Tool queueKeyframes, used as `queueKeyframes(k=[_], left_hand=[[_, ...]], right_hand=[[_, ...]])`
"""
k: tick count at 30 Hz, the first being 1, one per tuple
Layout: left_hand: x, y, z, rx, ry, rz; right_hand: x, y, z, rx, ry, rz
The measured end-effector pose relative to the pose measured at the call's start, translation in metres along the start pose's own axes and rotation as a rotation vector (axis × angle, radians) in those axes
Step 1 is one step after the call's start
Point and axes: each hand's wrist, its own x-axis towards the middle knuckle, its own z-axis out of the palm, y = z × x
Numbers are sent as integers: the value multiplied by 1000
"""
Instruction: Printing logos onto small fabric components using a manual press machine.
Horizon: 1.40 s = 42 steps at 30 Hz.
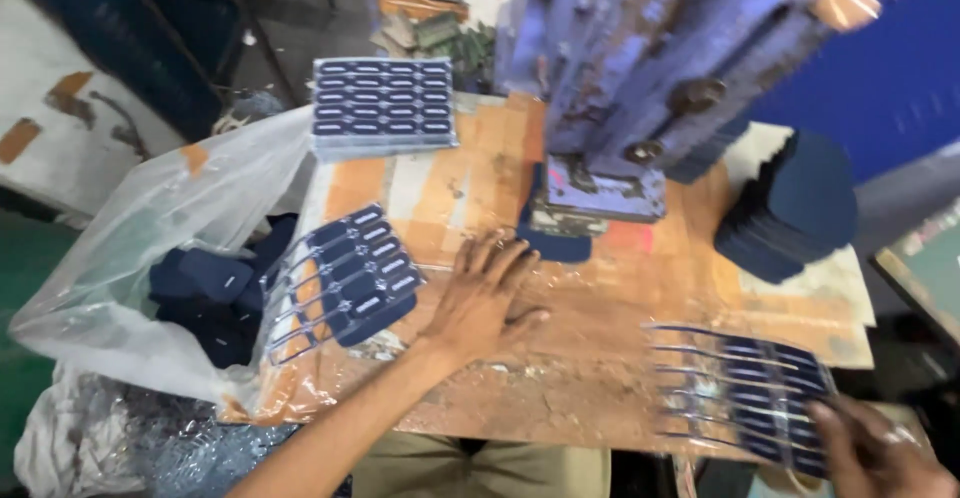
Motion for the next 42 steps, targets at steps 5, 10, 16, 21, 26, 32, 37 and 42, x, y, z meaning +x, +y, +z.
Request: queueKeyframes(k=[5,10,16,21,26,32,37,42], left_hand=[[-14,-16,19,5,-3,129],[-11,-8,4,48,3,141],[-5,5,-10,-119,157,102],[-8,-5,-1,-44,95,-7],[-9,-3,1,-42,99,-3],[-4,-3,3,-4,60,-14],[-4,0,1,-29,52,-22],[-2,0,2,5,62,-15]], right_hand=[[8,-147,80,513,-32,335],[36,-164,164,542,-444,165],[82,-149,200,640,-433,55],[80,-145,209,520,-327,-86],[77,-157,203,499,-347,42],[81,-150,205,512,-353,9],[80,-157,201,460,-343,12],[81,-155,201,582,-379,54]])
